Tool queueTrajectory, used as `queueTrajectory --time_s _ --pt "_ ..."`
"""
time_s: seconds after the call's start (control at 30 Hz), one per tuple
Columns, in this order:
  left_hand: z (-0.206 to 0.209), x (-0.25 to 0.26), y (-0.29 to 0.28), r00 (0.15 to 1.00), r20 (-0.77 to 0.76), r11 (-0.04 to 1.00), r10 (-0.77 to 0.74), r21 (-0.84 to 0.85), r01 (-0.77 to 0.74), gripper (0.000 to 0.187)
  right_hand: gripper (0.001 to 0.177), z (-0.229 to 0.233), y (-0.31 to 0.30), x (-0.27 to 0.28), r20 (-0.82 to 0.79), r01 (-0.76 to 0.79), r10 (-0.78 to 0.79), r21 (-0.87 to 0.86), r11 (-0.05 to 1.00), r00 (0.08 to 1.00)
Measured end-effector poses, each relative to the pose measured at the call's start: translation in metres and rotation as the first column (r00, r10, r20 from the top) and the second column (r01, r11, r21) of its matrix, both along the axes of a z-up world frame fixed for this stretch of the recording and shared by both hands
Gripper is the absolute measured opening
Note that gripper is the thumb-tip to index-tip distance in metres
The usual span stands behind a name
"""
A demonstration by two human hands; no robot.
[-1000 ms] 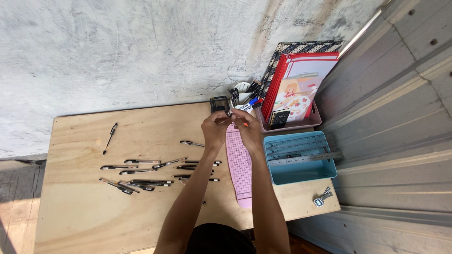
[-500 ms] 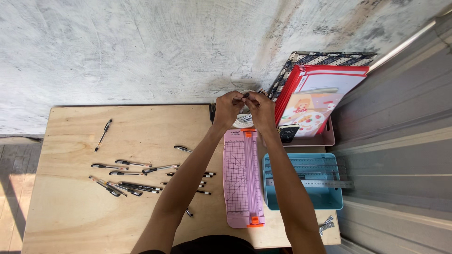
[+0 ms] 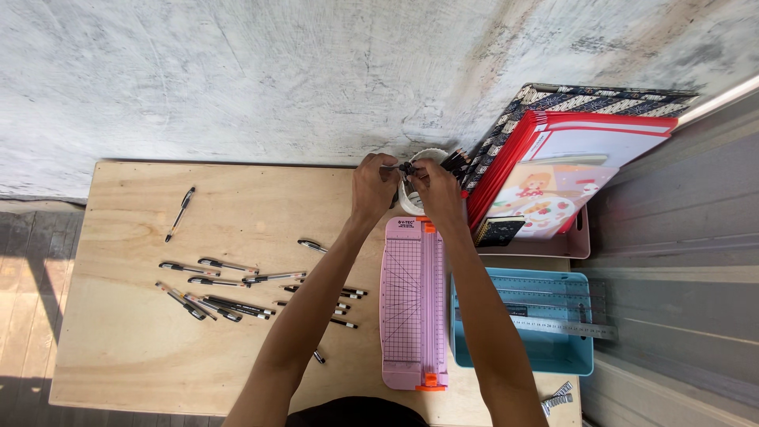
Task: The person assembles pens by hand, inserting ink refills and small yellow components into black pen bodies on a wooden table.
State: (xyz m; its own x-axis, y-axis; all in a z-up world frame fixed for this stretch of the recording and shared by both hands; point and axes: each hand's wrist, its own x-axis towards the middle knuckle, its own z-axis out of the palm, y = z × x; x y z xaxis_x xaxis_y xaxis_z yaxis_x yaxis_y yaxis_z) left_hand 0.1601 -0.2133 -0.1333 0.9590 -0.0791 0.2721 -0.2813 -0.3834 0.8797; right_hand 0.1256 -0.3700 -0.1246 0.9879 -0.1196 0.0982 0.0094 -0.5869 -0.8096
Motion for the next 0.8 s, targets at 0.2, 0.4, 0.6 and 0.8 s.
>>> queueTrajectory --time_s 0.2,0.4,0.6,0.8 --pt "-0.011 -0.004 -0.004 1.000 -0.026 0.999 -0.017 0.051 0.019 0.019 0.022 -0.020 0.002 0.004 0.043 0.018 -0.018 0.015 1.000 0.999" --pt "-0.017 -0.008 -0.005 0.998 -0.048 0.999 -0.048 0.018 0.048 0.024 0.024 -0.018 0.000 0.000 0.076 0.025 -0.028 0.034 0.999 0.997" --pt "-0.008 -0.019 0.007 0.999 -0.041 1.000 -0.018 0.019 0.019 0.031 0.017 0.008 0.012 -0.019 0.025 0.056 -0.055 -0.018 0.998 0.998" --pt "-0.002 -0.037 0.062 0.999 0.029 0.999 -0.021 0.032 0.020 0.026 0.010 0.011 0.045 -0.039 0.148 -0.028 0.030 -0.010 1.000 0.989"
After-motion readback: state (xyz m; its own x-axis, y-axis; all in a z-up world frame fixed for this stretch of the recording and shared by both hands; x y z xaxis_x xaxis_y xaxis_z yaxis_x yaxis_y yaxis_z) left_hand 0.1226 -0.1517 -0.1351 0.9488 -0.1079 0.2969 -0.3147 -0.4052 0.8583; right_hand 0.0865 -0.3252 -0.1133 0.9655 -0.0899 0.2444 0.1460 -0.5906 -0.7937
